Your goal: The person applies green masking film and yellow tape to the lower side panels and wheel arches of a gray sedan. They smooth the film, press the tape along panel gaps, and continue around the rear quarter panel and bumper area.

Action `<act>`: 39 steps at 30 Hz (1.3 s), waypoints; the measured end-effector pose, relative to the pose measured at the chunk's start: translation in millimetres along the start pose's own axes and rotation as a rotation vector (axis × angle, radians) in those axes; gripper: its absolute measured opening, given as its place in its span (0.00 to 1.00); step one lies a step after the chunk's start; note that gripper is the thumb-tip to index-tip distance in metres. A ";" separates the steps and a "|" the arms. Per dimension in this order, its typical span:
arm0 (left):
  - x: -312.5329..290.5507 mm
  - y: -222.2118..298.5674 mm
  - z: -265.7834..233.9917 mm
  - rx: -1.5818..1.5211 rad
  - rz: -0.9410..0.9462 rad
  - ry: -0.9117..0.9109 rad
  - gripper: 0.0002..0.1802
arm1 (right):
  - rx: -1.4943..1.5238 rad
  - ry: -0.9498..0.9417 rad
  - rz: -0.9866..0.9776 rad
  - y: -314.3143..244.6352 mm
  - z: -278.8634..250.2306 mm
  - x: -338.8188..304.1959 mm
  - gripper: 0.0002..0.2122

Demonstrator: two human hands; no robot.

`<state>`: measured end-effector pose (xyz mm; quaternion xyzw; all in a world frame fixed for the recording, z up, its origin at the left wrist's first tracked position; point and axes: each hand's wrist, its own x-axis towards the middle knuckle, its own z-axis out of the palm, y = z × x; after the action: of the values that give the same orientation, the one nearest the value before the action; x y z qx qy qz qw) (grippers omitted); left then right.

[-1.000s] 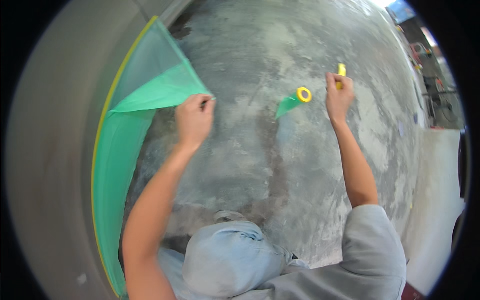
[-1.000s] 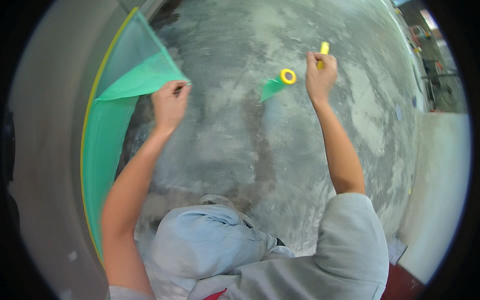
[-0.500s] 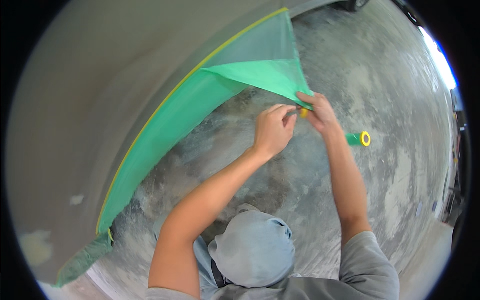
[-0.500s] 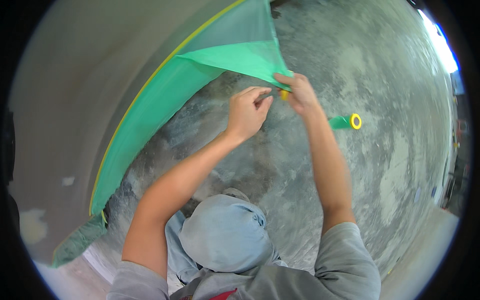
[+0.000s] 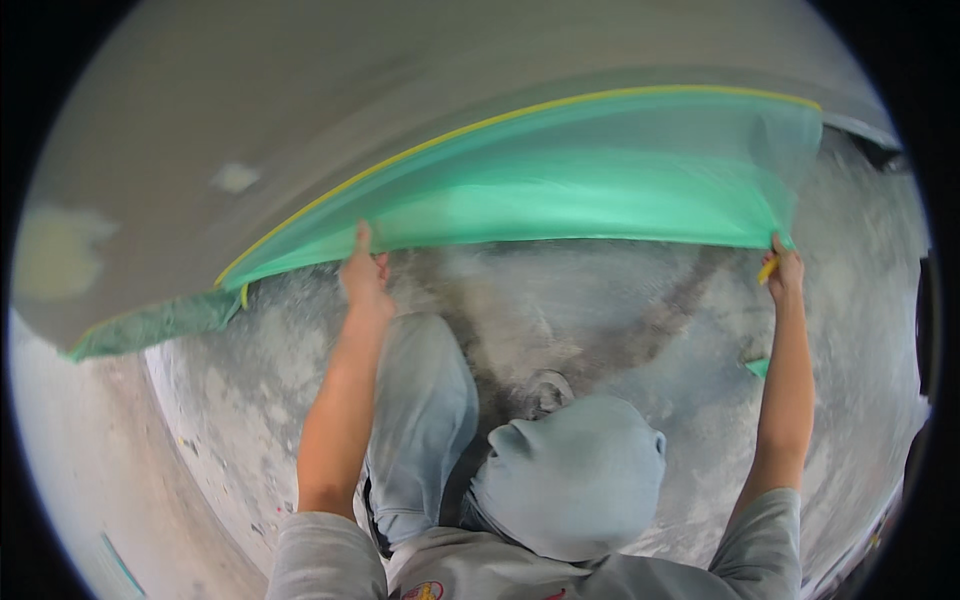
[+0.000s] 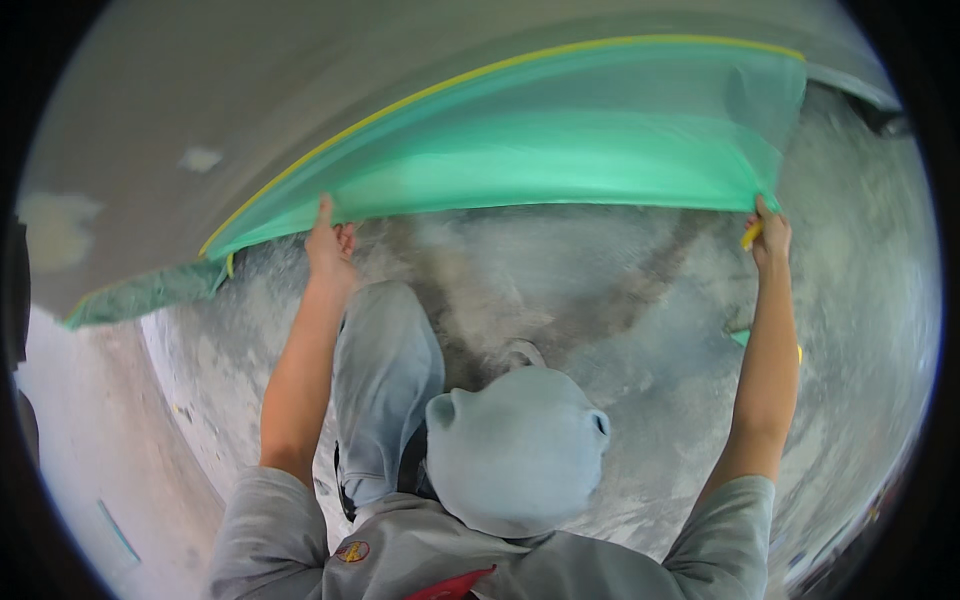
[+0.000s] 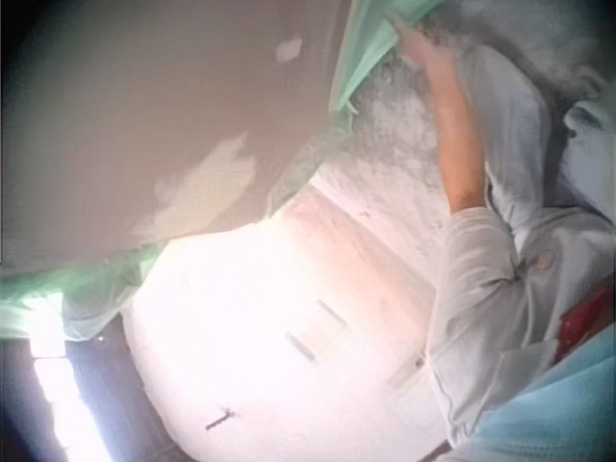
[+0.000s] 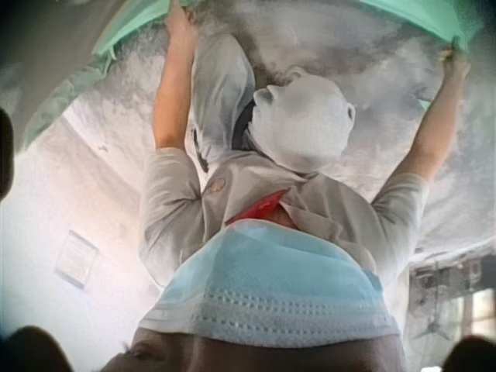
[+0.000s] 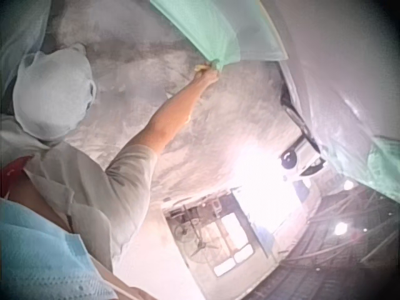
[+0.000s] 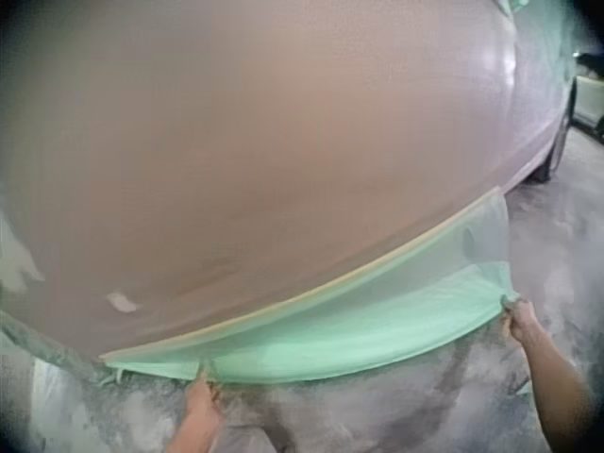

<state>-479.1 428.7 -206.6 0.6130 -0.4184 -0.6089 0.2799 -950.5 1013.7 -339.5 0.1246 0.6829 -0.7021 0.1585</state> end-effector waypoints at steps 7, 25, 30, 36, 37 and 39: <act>136.6 44.2 -158.4 -0.490 0.140 0.108 0.13 | 0.344 0.159 0.059 42.4 53.8 9.2 0.29; 209.1 -22.0 -312.0 -0.895 -0.083 -0.135 0.12 | 0.630 -0.632 0.189 77.6 522.1 -236.7 0.06; 234.7 -9.4 -348.5 -0.963 -0.059 -0.161 0.11 | 0.610 -0.850 0.253 82.6 520.1 -254.3 0.09; 222.9 -72.4 -420.0 -0.767 -0.128 -0.241 0.13 | 0.553 -0.986 0.245 70.4 501.9 -302.6 0.09; 221.5 -73.2 -426.8 -0.725 -0.133 -0.222 0.13 | 0.553 -0.888 0.218 66.0 504.0 -302.6 0.07; 217.9 -59.5 -435.0 -0.700 -0.080 -0.264 0.11 | 0.594 -0.856 0.220 54.8 510.0 -294.8 0.05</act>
<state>-62.2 199.6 -324.6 0.4121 -0.1934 -0.7994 0.3921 -637.1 519.0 -256.0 -0.0625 0.3117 -0.8326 0.4535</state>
